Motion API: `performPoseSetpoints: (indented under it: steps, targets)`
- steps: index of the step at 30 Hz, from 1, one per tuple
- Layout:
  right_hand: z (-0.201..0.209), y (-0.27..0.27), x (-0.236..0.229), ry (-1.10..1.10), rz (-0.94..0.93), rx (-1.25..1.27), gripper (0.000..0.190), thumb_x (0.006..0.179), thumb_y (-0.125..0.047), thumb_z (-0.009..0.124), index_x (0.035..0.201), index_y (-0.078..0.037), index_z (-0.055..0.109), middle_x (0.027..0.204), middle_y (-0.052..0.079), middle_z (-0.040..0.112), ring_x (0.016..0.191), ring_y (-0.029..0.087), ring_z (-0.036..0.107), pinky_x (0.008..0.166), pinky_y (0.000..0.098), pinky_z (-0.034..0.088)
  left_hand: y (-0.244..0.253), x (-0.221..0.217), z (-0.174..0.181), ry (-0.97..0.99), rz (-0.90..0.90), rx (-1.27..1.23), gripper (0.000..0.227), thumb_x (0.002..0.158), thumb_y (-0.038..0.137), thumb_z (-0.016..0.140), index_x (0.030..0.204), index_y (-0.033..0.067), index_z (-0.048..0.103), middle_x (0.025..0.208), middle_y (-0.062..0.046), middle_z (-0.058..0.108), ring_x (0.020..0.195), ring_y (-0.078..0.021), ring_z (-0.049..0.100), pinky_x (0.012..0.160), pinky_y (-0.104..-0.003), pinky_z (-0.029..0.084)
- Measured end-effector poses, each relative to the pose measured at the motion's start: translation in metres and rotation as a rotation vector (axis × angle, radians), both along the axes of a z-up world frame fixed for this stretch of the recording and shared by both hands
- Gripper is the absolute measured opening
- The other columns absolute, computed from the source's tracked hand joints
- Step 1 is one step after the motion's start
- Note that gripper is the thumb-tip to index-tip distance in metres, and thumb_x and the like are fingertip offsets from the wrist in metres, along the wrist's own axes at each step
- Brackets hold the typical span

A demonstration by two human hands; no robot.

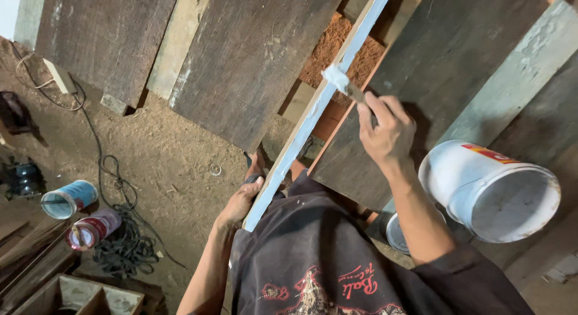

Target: The person applies white paint to the edges and surfaces of wooden planks using a small brush, dipping it into a bucket of paint as they work.

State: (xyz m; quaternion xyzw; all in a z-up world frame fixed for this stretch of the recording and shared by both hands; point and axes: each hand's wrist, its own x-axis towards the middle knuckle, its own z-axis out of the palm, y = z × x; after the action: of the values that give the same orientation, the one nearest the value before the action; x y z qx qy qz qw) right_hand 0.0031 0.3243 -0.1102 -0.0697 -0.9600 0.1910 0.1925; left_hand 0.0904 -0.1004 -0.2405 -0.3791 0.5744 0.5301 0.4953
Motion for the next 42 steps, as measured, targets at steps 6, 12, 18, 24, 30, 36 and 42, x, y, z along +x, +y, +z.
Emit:
performPoseSetpoints:
  steps: [6,12,18,24,30,36,42]
  targets:
    - [-0.017,0.022,-0.011,-0.083,-0.008,0.129,0.016,0.102,-0.028,0.080,0.106,-0.014,0.086,0.087,0.002,0.069,0.072,0.026,0.075,0.064,0.0367,0.061,0.005,0.003,0.000,0.010,0.083,0.027,0.051,0.092,0.047,0.090,0.082,-0.0010,0.075,0.071,-0.017,0.065,0.064,-0.0259,0.072,0.048,-0.039,0.061]
    - [-0.038,0.047,-0.066,-0.054,0.027,0.070,0.024,0.111,-0.007,0.074,0.089,-0.008,0.065,0.082,0.003,0.062,0.056,0.008,0.044,0.046,0.0236,0.035,0.020,-0.022,0.056,0.112,-0.109,0.277,0.046,0.112,0.045,0.057,0.071,0.0268,0.049,0.061,0.009,0.045,0.053,-0.0031,0.040,0.051,-0.026,0.034]
    - [-0.062,0.107,-0.104,0.029,-0.115,-0.423,0.009,0.113,-0.007,0.070,0.107,-0.001,0.072,0.094,0.012,0.072,0.078,0.018,0.062,0.062,0.0321,0.051,0.014,-0.021,0.070,0.019,0.152,0.261,0.027,0.105,0.025,0.068,0.104,0.0005,0.077,0.099,-0.009,0.079,0.083,-0.0182,0.071,0.070,-0.033,0.053]
    - [-0.063,0.156,-0.158,-0.153,-0.633,-0.832,0.049,0.099,-0.062,0.056,0.123,-0.020,0.066,0.099,-0.005,0.067,0.108,0.014,0.062,0.098,0.0357,0.050,-0.005,-0.008,0.059,0.208,-0.041,-0.005,0.061,0.101,0.051,0.070,0.063,0.0273,0.028,0.057,0.009,0.028,0.051,-0.0056,0.022,0.049,-0.031,0.011]
    - [-0.071,0.171,-0.164,0.120,0.015,-0.230,0.028,0.114,-0.011,0.063,0.127,0.010,0.078,0.102,0.024,0.082,0.094,0.032,0.078,0.073,0.0446,0.067,0.011,-0.031,0.088,-0.019,-0.169,-0.135,0.063,0.096,0.066,0.065,0.058,0.0185,0.050,0.043,-0.004,0.050,0.030,-0.0160,0.042,0.029,-0.033,0.026]
    - [-0.097,0.157,-0.117,0.123,0.161,-0.148,0.057,0.127,-0.036,0.044,0.125,0.010,0.078,0.099,0.022,0.079,0.084,0.031,0.066,0.076,0.0455,0.047,0.011,-0.025,0.072,-0.178,0.120,-0.141,0.049,0.091,0.049,0.081,0.074,0.0174,0.047,0.065,-0.001,0.049,0.059,-0.0126,0.045,0.056,-0.035,0.037]
    - [-0.098,0.152,-0.113,0.175,0.113,-0.026,0.025,0.117,-0.009,0.068,0.118,0.010,0.084,0.089,0.019,0.069,0.075,0.032,0.063,0.059,0.0454,0.054,0.018,-0.051,0.100,-0.244,-0.068,-0.309,0.058,0.081,0.063,0.078,0.088,0.0129,0.050,0.091,-0.007,0.057,0.082,-0.0188,0.053,0.076,-0.037,0.043]
